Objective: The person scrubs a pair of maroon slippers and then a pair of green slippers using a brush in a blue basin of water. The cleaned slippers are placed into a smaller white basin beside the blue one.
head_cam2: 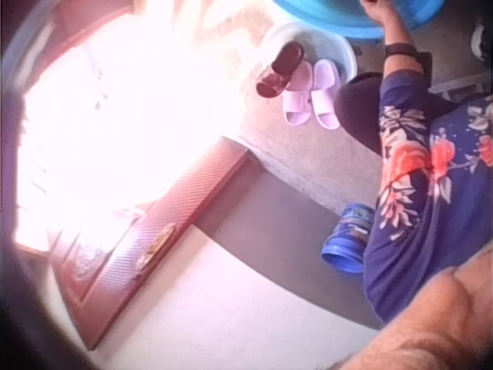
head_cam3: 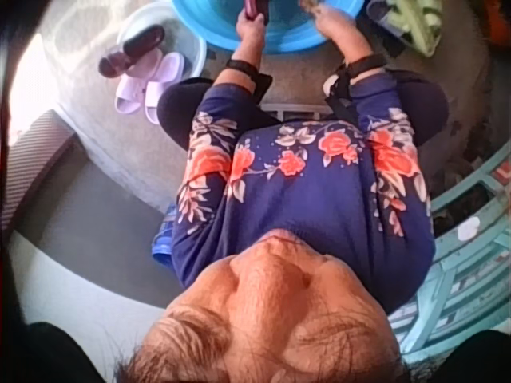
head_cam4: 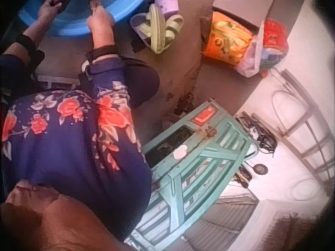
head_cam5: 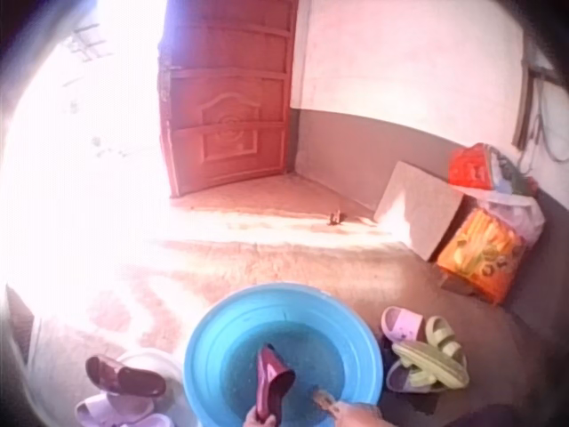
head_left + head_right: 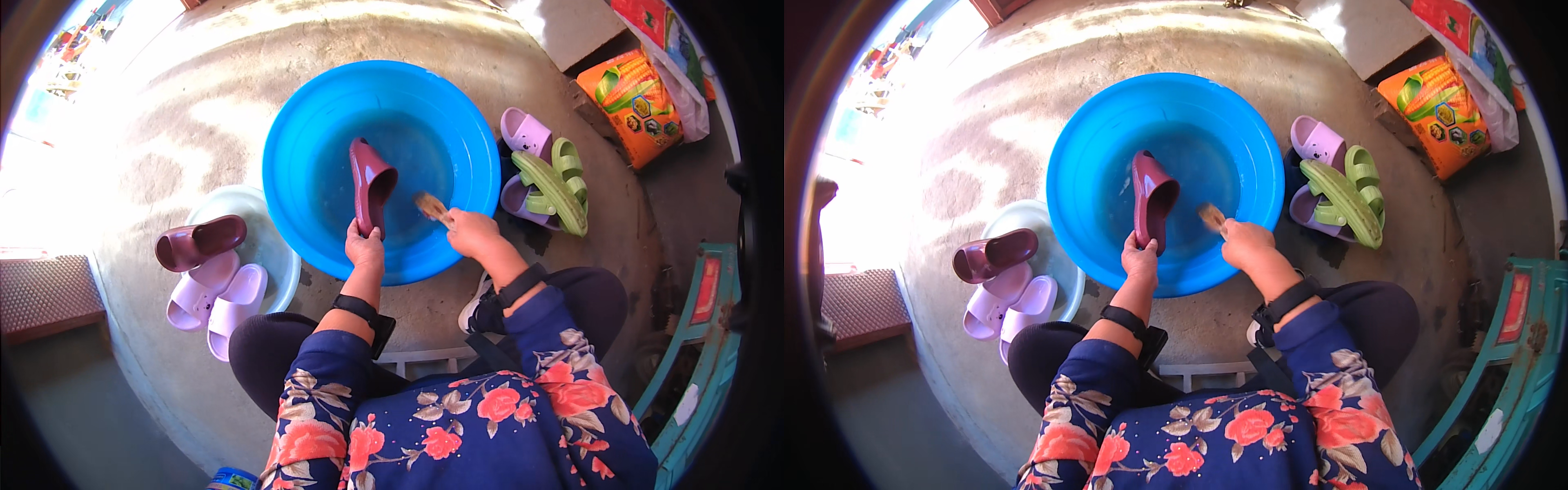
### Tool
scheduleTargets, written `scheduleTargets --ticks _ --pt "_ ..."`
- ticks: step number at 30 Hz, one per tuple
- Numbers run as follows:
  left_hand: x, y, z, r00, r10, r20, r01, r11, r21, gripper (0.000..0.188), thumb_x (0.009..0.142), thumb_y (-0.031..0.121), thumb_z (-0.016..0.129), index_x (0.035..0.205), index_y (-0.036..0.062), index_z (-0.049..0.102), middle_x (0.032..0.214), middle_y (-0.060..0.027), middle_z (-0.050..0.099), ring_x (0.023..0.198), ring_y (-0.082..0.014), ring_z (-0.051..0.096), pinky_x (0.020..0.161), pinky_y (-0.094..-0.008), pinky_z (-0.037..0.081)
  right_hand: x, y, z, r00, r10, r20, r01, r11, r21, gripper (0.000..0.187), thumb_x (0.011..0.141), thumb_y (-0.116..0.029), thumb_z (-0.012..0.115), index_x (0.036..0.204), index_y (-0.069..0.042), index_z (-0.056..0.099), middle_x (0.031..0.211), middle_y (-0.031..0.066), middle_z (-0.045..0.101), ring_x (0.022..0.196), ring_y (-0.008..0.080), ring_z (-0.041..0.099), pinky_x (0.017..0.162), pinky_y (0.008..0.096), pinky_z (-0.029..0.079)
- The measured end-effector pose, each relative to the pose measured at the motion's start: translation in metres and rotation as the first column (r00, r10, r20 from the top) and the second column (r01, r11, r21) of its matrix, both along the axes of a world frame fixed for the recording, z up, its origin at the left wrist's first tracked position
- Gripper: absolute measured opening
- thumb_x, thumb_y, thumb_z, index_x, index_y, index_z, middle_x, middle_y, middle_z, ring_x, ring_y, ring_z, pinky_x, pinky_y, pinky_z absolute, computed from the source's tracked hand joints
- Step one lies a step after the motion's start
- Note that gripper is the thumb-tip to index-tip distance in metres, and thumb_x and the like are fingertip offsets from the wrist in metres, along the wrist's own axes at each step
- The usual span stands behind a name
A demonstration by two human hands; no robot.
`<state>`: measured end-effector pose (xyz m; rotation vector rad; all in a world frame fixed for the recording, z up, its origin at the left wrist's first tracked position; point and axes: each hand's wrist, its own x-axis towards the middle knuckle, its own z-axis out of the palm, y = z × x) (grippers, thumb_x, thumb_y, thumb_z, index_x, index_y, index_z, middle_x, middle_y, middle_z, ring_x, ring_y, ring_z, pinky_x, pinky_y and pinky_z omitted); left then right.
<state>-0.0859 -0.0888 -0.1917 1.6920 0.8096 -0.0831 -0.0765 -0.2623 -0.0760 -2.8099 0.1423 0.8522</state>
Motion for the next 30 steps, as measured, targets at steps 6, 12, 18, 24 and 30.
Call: scheduleTargets --ticks 6,12,18,24,30 --pt "0.004 0.007 0.011 0.97 0.067 -0.233 -0.127 0.959 -0.254 0.04 0.074 0.007 0.061 0.112 0.0077 0.048 0.095 -0.006 0.056 0.08 -0.0173 0.055 0.06 -0.0291 0.048 0.0 0.012 -0.025 0.999 0.018 0.048 -0.019 1.0 0.011 0.023 0.073 -0.015 0.05 0.096 -0.009 0.052 0.086 0.0135 0.06 0.079 0.0321 0.057 0.067 0.042 0.045" --pt "0.01 0.009 0.006 0.94 0.161 -0.3 -0.278 0.873 -0.402 0.031 0.079 0.009 0.057 0.109 0.0084 0.048 0.094 -0.0066 0.055 0.075 -0.0182 0.055 0.053 -0.0306 0.05 -0.018 0.005 0.019 0.987 -0.158 0.014 0.133 0.873 0.47 0.034 0.07 -0.022 0.054 0.101 -0.007 0.053 0.087 0.0171 0.059 0.079 0.0318 0.057 0.067 0.0367 0.045" --pt "0.01 0.013 -0.002 0.95 0.144 -0.276 -0.276 0.8 -0.532 0.028 0.084 0.012 0.05 0.109 0.0034 0.041 0.098 -0.0126 0.052 0.081 -0.0247 0.054 0.06 -0.0352 0.051 -0.04 0.053 0.012 0.994 -0.093 0.063 0.071 0.953 0.293 0.03 0.075 -0.02 0.05 0.103 -0.009 0.043 0.081 0.0205 0.059 0.077 0.0369 0.056 0.066 0.0447 0.045" --pt "0.01 0.012 0.001 0.946 0.113 -0.305 -0.27 0.794 -0.545 0.023 0.082 0.013 0.052 0.102 0.002 0.047 0.091 -0.0088 0.055 0.074 -0.0209 0.056 0.052 -0.0298 0.051 -0.043 0.059 0.021 0.994 -0.107 0.033 0.093 0.952 0.293 0.029 0.077 -0.019 0.048 0.103 -0.009 0.04 0.082 0.0216 0.058 0.077 0.0388 0.056 0.068 0.0478 0.043" --pt "0.013 0.014 -0.003 0.922 0.195 -0.334 -0.362 0.74 -0.566 0.017 0.083 0.014 0.052 0.098 0.0051 0.049 0.083 -0.0066 0.056 0.062 -0.0171 0.054 0.052 -0.028 0.051 -0.05 0.071 0.032 0.999 -0.049 -0.001 0.046 0.944 0.328 0.031 0.076 -0.019 0.048 0.105 -0.011 0.041 0.081 0.0222 0.058 0.078 0.0394 0.055 0.07 0.0486 0.043"
